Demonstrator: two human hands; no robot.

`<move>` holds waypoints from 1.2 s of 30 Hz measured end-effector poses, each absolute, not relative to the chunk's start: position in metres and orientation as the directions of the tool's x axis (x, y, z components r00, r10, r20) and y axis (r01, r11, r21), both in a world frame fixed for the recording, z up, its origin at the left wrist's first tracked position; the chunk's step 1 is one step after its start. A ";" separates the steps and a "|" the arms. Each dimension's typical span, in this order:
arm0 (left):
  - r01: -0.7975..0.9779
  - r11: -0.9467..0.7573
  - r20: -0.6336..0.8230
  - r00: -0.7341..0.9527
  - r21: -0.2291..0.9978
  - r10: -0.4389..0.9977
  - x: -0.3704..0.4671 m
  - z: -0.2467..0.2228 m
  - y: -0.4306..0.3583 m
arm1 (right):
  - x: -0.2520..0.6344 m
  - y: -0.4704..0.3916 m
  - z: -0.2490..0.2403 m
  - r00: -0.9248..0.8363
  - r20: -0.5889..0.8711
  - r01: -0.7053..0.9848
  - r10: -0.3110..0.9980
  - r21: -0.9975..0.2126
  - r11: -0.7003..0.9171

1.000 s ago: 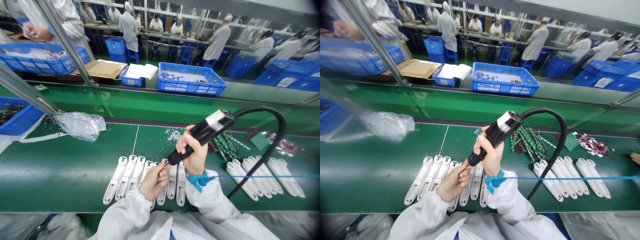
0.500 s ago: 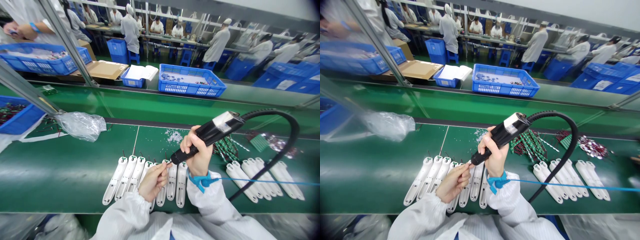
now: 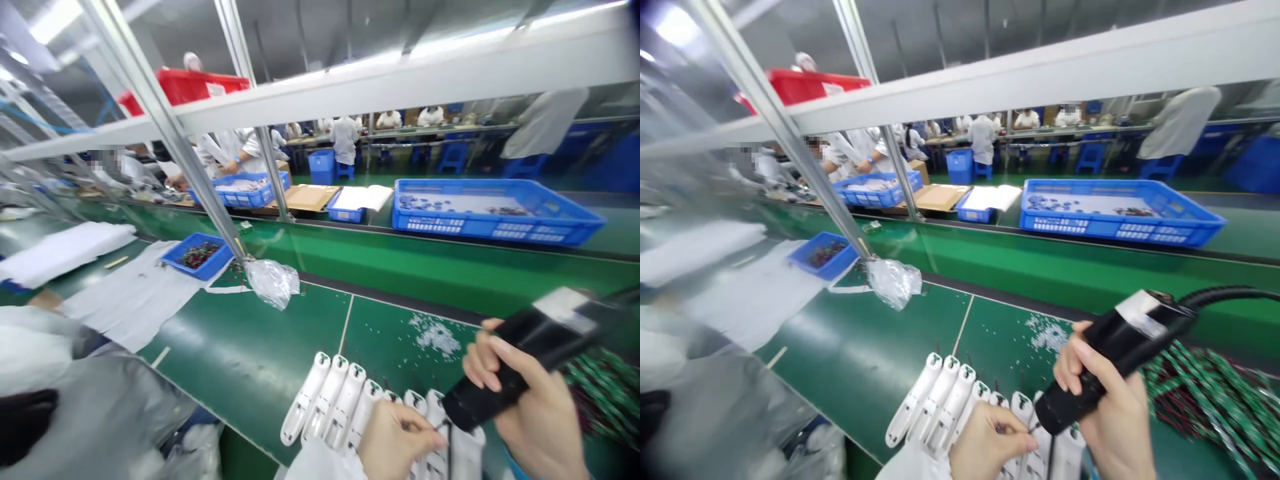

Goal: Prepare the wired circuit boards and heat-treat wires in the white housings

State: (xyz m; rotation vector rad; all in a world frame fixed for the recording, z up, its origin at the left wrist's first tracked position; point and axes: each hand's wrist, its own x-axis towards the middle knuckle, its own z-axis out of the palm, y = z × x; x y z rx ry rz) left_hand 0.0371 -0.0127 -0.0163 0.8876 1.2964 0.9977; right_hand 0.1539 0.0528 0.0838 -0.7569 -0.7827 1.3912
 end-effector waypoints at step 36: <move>-0.702 0.596 -0.627 0.270 0.391 0.730 0.026 -0.018 -0.023 | 0.132 0.092 0.035 0.133 0.214 -0.313 0.968 -0.917 0.246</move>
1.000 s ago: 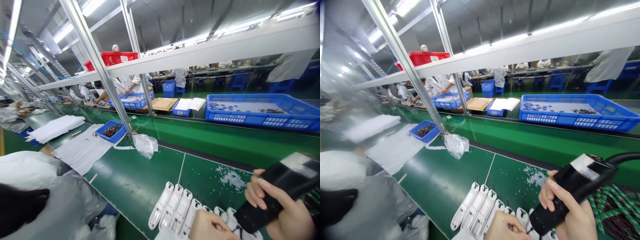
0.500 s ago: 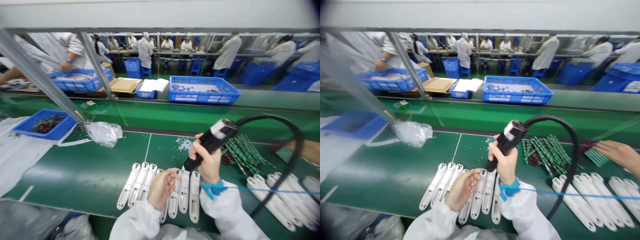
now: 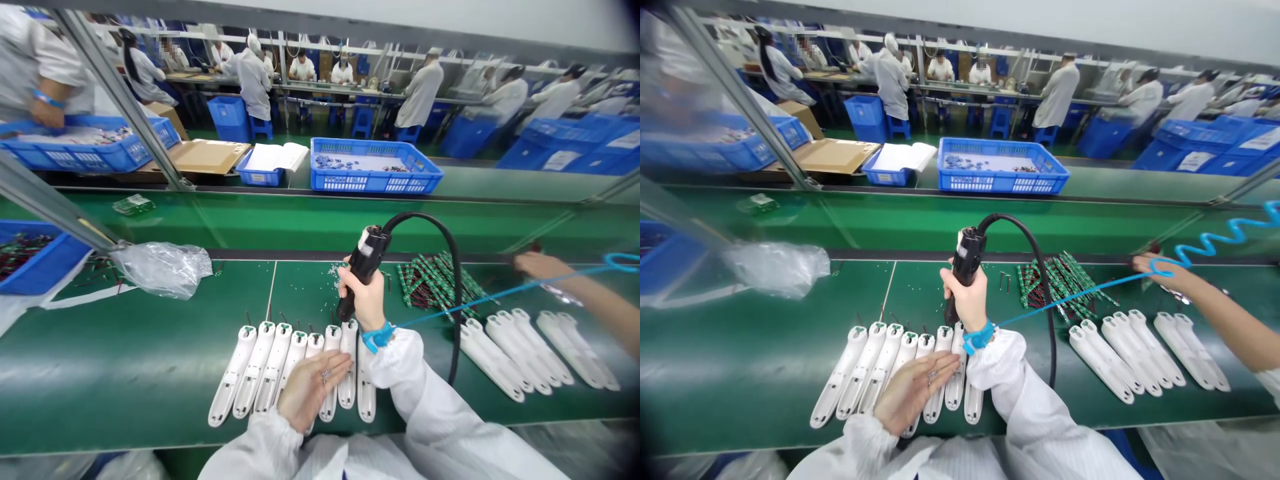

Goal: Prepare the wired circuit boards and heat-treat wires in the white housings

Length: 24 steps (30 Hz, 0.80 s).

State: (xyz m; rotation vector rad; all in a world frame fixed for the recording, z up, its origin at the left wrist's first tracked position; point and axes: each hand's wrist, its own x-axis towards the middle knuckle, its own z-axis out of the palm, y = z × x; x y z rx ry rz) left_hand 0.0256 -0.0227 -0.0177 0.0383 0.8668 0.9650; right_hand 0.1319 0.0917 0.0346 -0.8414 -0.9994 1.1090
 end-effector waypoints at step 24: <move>-0.751 0.562 -0.619 0.266 0.347 0.739 0.028 -0.011 -0.017 | 0.142 0.068 0.066 0.006 0.307 -0.499 0.952 -0.824 0.269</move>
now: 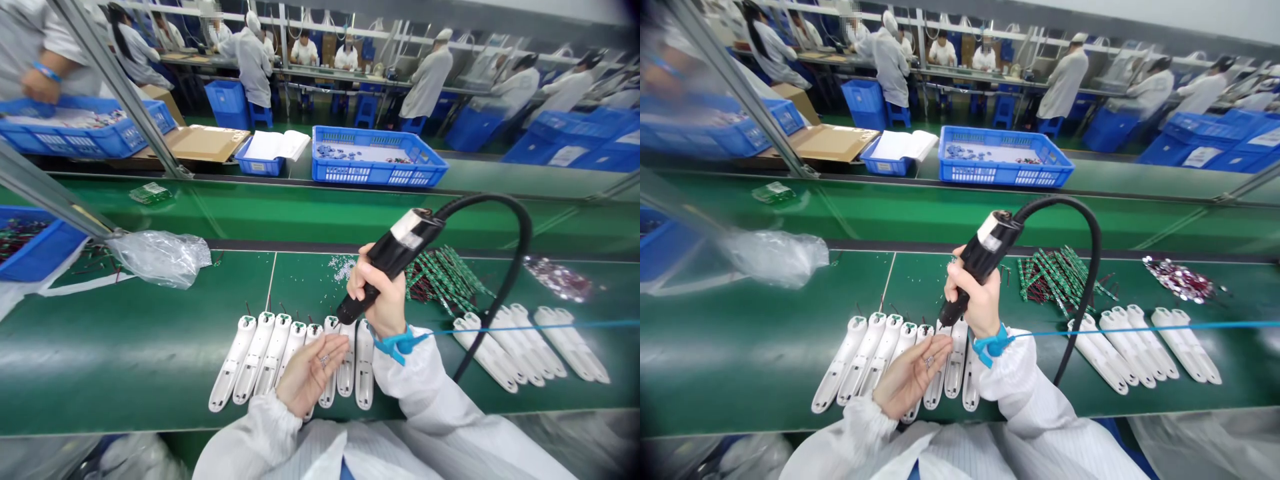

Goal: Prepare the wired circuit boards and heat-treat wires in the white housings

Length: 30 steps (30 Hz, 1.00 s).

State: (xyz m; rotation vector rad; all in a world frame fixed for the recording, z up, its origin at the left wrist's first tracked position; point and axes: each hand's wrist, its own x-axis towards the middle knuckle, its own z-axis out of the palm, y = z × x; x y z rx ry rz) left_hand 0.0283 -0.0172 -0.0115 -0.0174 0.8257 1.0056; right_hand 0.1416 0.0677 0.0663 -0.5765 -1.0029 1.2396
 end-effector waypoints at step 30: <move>-0.738 0.634 -0.602 0.403 0.233 0.690 0.031 -0.001 -0.015 | 0.129 0.066 0.054 0.080 0.289 -0.389 0.954 -0.872 0.297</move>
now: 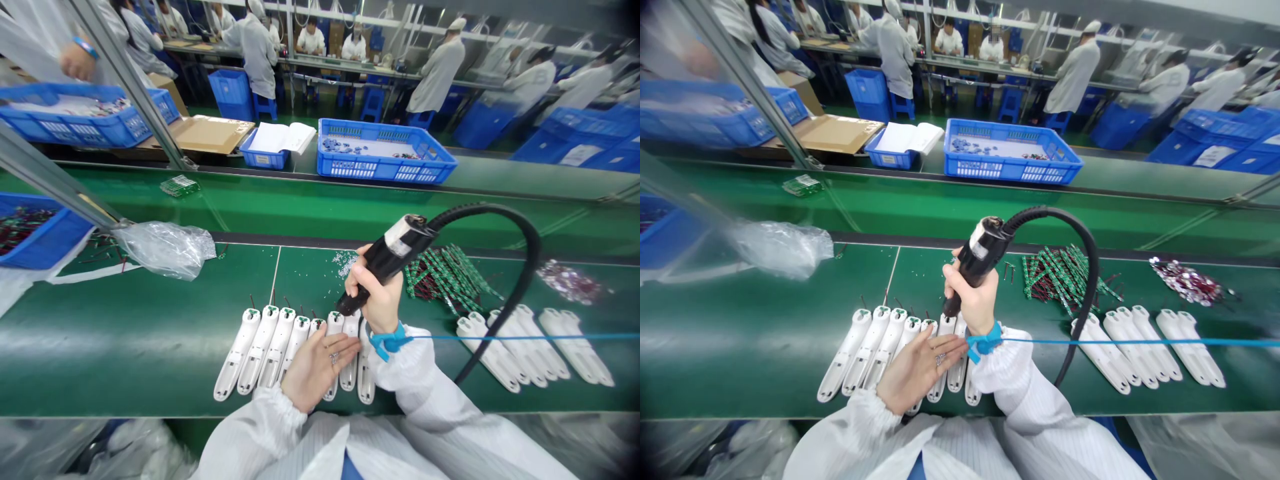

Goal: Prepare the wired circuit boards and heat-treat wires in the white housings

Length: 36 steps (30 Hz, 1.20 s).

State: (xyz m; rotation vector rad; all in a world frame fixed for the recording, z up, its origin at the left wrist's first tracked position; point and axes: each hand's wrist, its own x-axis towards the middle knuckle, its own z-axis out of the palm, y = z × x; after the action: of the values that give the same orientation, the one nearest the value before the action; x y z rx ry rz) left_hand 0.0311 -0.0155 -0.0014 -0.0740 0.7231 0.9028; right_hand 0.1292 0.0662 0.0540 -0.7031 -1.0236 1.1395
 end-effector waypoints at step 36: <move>-0.770 0.502 -0.636 0.166 0.394 0.754 0.023 -0.011 -0.021 | 0.130 0.068 0.061 -0.018 0.355 -0.475 0.935 -0.826 0.304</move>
State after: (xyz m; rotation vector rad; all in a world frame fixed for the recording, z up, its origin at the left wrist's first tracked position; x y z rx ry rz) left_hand 0.0228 -0.0206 -0.0114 -0.0215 0.8909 1.0851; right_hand 0.1298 0.0681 0.0605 -0.5542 -1.0648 1.2163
